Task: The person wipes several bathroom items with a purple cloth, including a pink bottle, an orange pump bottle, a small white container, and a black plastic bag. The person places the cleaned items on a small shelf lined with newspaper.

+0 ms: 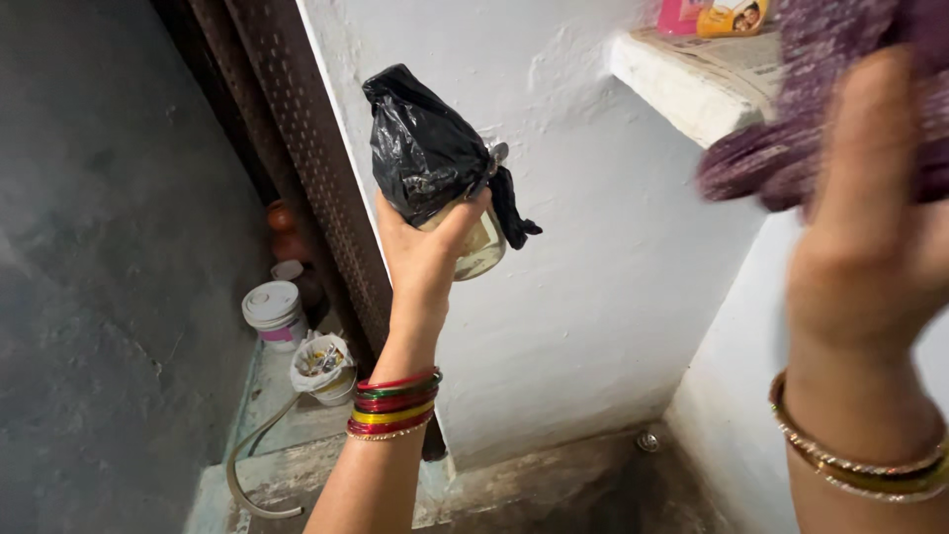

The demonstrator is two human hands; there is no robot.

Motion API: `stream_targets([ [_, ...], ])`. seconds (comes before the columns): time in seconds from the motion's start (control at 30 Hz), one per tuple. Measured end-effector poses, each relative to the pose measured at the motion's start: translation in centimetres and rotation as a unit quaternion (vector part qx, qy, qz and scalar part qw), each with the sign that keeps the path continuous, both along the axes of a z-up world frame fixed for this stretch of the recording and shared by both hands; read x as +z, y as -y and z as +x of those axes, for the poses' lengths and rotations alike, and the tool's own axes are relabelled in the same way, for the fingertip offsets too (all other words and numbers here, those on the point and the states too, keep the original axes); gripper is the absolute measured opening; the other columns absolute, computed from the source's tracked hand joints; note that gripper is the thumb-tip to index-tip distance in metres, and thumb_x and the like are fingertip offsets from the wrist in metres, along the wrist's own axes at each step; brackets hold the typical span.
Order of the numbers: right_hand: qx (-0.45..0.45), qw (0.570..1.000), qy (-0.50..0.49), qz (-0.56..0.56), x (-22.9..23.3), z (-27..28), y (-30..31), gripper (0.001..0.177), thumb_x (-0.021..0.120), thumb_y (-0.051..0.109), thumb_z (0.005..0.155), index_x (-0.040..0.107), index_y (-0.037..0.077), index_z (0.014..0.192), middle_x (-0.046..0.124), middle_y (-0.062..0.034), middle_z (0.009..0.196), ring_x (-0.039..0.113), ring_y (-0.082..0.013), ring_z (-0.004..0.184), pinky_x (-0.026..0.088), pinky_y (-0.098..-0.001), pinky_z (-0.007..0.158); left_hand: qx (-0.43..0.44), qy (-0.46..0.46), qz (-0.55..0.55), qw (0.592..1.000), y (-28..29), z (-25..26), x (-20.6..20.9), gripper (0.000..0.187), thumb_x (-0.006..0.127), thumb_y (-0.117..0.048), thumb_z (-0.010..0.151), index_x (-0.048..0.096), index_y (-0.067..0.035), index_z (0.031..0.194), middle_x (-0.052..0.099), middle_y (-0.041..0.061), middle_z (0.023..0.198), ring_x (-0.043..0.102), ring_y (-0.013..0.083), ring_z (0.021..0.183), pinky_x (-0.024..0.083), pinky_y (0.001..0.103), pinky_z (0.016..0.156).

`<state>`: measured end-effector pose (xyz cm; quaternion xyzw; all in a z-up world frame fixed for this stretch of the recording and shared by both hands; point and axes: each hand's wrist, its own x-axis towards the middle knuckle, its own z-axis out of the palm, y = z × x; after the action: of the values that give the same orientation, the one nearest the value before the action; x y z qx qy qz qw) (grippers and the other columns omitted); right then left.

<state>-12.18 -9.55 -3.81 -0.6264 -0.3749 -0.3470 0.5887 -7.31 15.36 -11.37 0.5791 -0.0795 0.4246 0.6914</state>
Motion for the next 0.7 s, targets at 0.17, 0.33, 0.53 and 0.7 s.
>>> stream_targets([
  [0.17,0.065,0.858,-0.269,-0.432,-5.0,0.9,-2.3,0.052,0.069,0.005,0.084,0.067,0.021,0.134,0.077,0.0001,0.108,0.072,-0.0107,0.069,0.060,-0.0283,0.066,0.015,-0.016,-0.001,1.000,0.6,0.2,0.1,0.066,0.089,-0.010,0.072,0.054,-0.002,0.126,0.067,0.008,0.116,0.067,0.0169,0.102,0.058,0.032,0.088],
  [0.33,0.163,0.841,0.084,-0.509,-6.0,1.8,-0.7,0.063,0.071,0.002,0.068,0.071,0.014,0.129,0.075,-0.0073,0.113,0.072,-0.0222,0.094,0.058,-0.0355,0.079,0.017,-0.012,0.008,1.000,0.7,0.1,-0.2,0.070,0.089,-0.011,0.071,0.051,-0.002,0.129,0.066,0.009,0.117,0.068,0.0173,0.102,0.058,0.032,0.087],
  [0.53,-0.118,0.971,0.169,-0.119,-0.4,2.9,4.4,0.030,0.066,-0.003,0.118,0.057,0.001,0.146,0.068,-0.0113,0.114,0.068,-0.0141,0.092,0.058,-0.0254,0.083,0.057,0.015,0.085,0.995,1.6,-0.6,-1.0,0.077,0.090,-0.010,0.073,0.046,-0.001,0.135,0.064,0.012,0.124,0.068,0.0202,0.110,0.059,0.034,0.095],
  [0.7,-0.357,0.878,0.278,-0.154,3.7,3.7,3.1,0.027,0.065,-0.008,0.111,0.067,-0.002,0.137,0.070,-0.0131,0.104,0.065,-0.0231,0.089,0.052,-0.0339,0.082,0.016,-0.002,0.132,0.991,2.7,-2.3,-1.2,0.090,0.088,-0.010,0.070,0.039,-0.001,0.145,0.065,0.014,0.125,0.071,0.0209,0.109,0.061,0.033,0.093],
])
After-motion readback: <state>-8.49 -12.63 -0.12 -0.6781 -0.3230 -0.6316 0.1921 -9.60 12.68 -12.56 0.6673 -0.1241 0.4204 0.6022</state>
